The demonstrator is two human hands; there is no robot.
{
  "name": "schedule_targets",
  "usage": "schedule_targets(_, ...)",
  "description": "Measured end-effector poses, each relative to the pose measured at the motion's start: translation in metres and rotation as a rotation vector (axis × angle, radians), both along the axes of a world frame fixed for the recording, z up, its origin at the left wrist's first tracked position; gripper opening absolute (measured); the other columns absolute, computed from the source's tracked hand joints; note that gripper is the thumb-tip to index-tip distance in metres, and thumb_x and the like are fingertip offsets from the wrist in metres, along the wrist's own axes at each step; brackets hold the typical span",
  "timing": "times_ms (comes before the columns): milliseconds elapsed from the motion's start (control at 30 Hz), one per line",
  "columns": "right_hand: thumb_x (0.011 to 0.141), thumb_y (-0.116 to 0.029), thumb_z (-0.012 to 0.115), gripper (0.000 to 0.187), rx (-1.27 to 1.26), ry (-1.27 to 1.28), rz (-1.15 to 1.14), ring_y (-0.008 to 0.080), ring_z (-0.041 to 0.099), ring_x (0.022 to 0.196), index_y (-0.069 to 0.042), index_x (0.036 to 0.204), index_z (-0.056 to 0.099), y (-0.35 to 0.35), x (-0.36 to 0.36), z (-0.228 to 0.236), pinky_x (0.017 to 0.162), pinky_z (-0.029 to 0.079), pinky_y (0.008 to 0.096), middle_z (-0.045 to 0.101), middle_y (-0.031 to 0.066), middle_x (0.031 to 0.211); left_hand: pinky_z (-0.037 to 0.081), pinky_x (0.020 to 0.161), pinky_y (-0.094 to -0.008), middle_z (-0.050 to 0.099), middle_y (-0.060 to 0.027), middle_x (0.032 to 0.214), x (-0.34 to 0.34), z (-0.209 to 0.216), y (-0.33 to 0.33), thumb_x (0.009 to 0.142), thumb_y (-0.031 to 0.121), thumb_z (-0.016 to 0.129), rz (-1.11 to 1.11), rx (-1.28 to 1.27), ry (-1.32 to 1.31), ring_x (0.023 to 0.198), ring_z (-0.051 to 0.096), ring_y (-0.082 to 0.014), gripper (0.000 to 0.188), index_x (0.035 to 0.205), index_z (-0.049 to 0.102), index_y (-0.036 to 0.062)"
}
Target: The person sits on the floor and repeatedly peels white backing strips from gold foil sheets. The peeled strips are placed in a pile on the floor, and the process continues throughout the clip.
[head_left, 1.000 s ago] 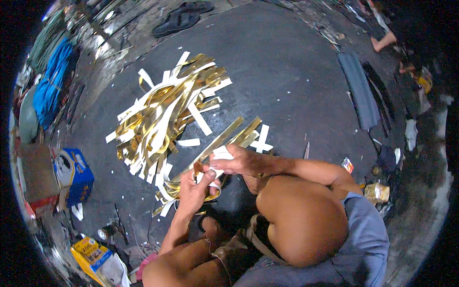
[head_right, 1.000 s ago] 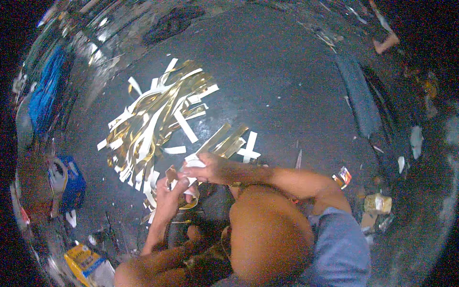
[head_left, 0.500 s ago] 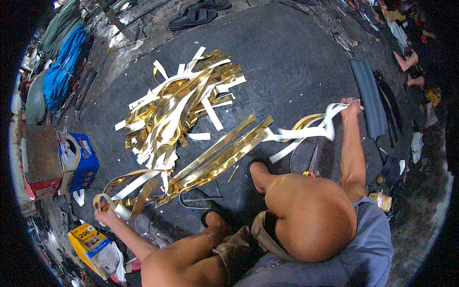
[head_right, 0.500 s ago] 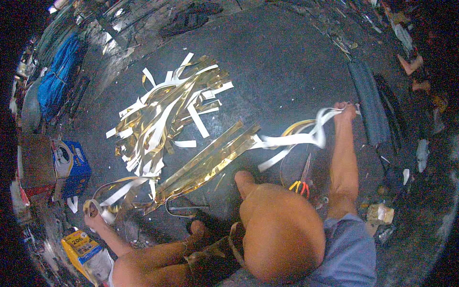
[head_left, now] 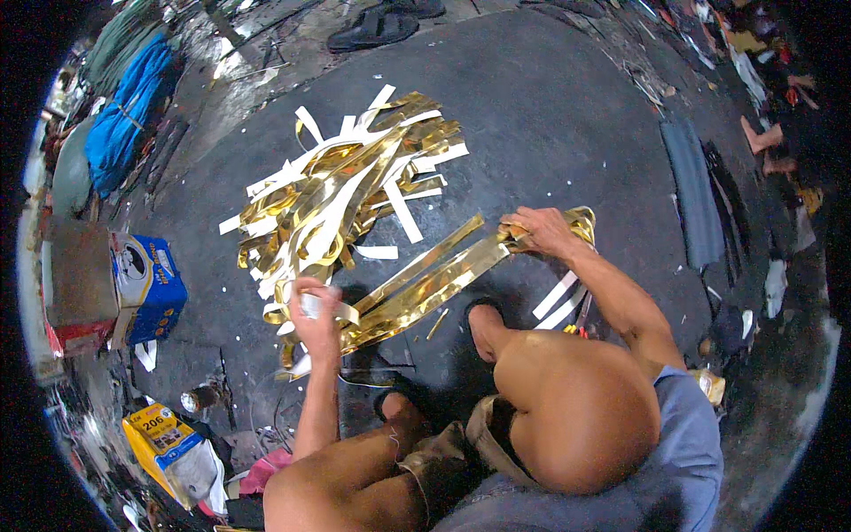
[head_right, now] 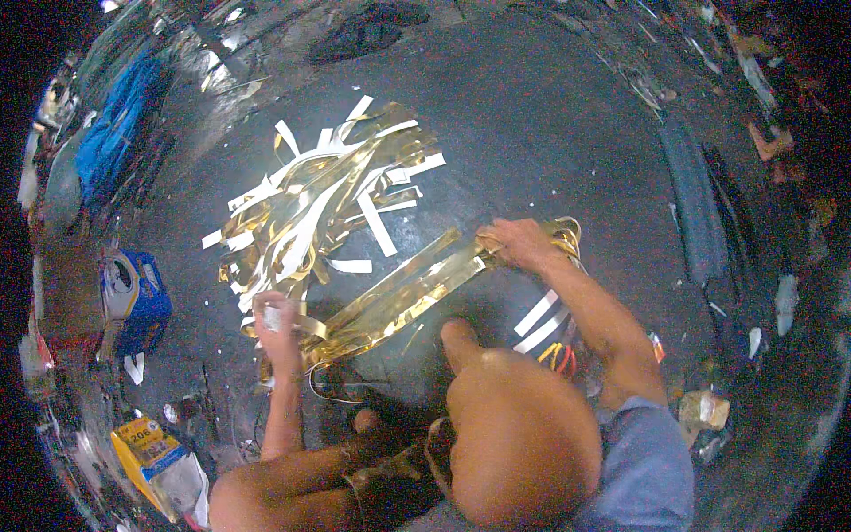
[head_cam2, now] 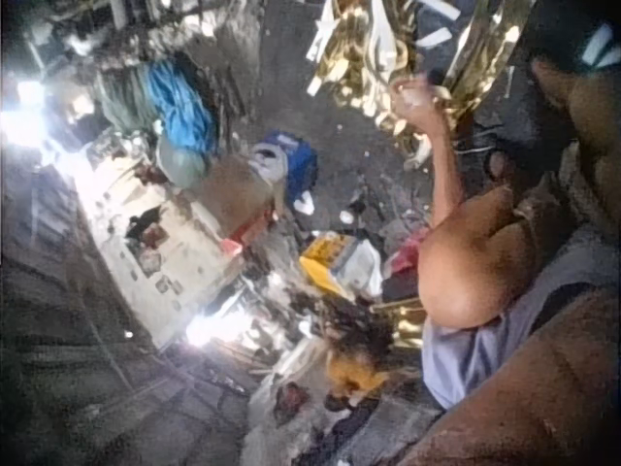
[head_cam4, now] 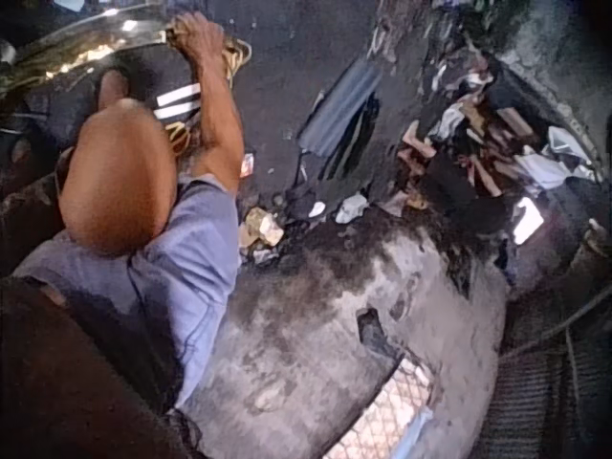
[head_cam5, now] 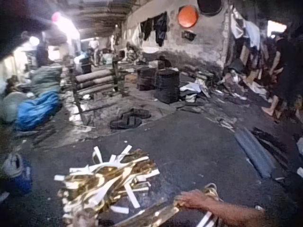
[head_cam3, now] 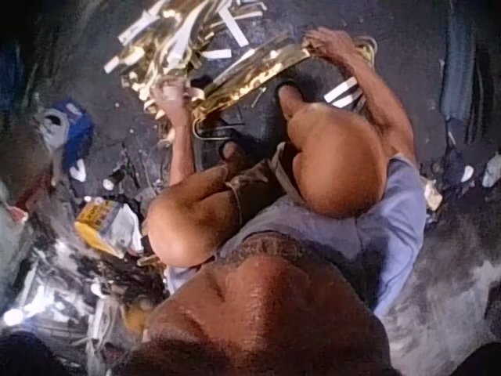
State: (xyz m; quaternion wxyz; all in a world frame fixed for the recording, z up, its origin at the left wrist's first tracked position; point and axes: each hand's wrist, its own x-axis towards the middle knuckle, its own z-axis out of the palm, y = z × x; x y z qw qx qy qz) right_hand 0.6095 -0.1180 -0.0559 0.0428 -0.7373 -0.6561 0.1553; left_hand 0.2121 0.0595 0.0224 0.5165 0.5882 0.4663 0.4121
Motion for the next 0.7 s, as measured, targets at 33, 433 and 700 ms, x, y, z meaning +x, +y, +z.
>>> schedule_targets(33, 0.076, -0.025, 0.069, 0.036, -0.017, -0.005, 0.01, 0.0325, 0.064, 0.085, -0.023, 0.112, 0.064, 0.001, 0.001, 0.004, 0.071, 0.051, 0.0461, 0.061, 0.0074, 0.096, 0.043, 0.067, -0.024, 0.05, 0.0024, 0.079, -0.001, -0.003, -0.003, 0.08, 0.009, 0.07, -0.085, -0.065, -0.003, 0.075, 0.05, -0.0073, 0.019, 0.092, 0.054, 0.0075)
schedule_targets(433, 0.093, -0.026, 0.061, 0.022, -0.064, 0.833, -0.115, 0.0147, 0.061, 0.079, -0.005, 0.093, 0.067, 0.034, -0.117, 0.158, 0.075, 0.049, 0.0347, 0.068, 0.0083, 0.082, 0.04, 0.056, -0.0286, 0.051, 0.002, 0.063, 0.051, 0.061, -0.045, 0.085, 0.024, 0.074, -0.774, -0.146, 0.032, 0.061, 0.044, -0.0074, 0.024, 0.077, 0.059, 0.006)
schedule_targets(700, 0.097, -0.027, 0.059, 0.024, -0.045, 1.323, -0.319, 0.0058, 0.054, 0.072, -0.004, 0.097, 0.065, 0.055, -0.176, 0.116, 0.061, 0.044, 0.0269, 0.063, -0.0022, 0.081, 0.042, 0.055, -0.0264, 0.055, 0.0015, 0.061, 0.053, 0.057, -0.051, 0.084, 0.034, 0.075, -0.499, -0.216, 0.093, 0.06, 0.049, -0.0078, 0.035, 0.074, 0.059, 0.0049)
